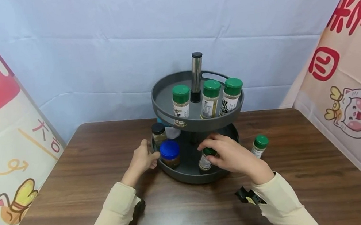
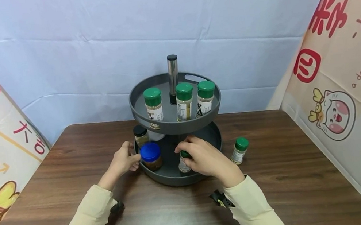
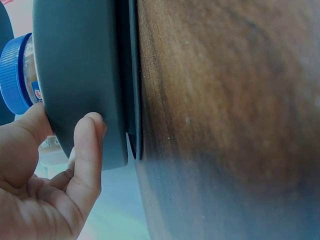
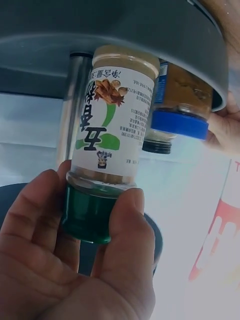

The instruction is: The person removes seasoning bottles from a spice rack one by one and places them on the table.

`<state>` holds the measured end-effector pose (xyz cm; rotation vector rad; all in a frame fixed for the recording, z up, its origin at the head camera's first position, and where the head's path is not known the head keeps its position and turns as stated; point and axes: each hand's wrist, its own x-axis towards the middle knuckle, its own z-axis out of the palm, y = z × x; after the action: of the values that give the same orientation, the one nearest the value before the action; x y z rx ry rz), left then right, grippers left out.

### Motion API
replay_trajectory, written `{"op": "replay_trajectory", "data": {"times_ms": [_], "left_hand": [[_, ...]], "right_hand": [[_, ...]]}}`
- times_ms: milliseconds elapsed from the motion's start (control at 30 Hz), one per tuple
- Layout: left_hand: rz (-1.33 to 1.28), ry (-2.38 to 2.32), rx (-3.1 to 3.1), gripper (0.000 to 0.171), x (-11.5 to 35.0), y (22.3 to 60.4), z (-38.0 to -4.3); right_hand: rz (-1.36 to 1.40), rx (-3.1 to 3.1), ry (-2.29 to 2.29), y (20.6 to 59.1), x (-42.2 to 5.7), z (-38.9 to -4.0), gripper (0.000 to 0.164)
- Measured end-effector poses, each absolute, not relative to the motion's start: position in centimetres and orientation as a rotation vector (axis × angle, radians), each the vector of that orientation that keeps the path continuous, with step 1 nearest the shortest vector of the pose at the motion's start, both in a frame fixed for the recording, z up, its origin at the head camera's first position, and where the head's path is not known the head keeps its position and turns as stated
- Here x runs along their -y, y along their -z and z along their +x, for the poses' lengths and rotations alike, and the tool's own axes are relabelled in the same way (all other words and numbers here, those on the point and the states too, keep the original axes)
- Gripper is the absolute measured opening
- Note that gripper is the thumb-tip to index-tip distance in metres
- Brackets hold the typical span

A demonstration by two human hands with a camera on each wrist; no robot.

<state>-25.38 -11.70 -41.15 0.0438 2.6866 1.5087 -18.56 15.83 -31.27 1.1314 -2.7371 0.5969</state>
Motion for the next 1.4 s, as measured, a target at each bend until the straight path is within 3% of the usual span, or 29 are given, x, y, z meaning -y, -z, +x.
{"op": "replay_trajectory", "data": {"times_ms": [1400], "left_hand": [[0.023, -1.514, -2.668, 0.051, 11.8, 41.2, -25.4]], "right_hand": [[0.939, 2.690, -0.394, 30.0, -23.3, -17.5, 0.019]]}}
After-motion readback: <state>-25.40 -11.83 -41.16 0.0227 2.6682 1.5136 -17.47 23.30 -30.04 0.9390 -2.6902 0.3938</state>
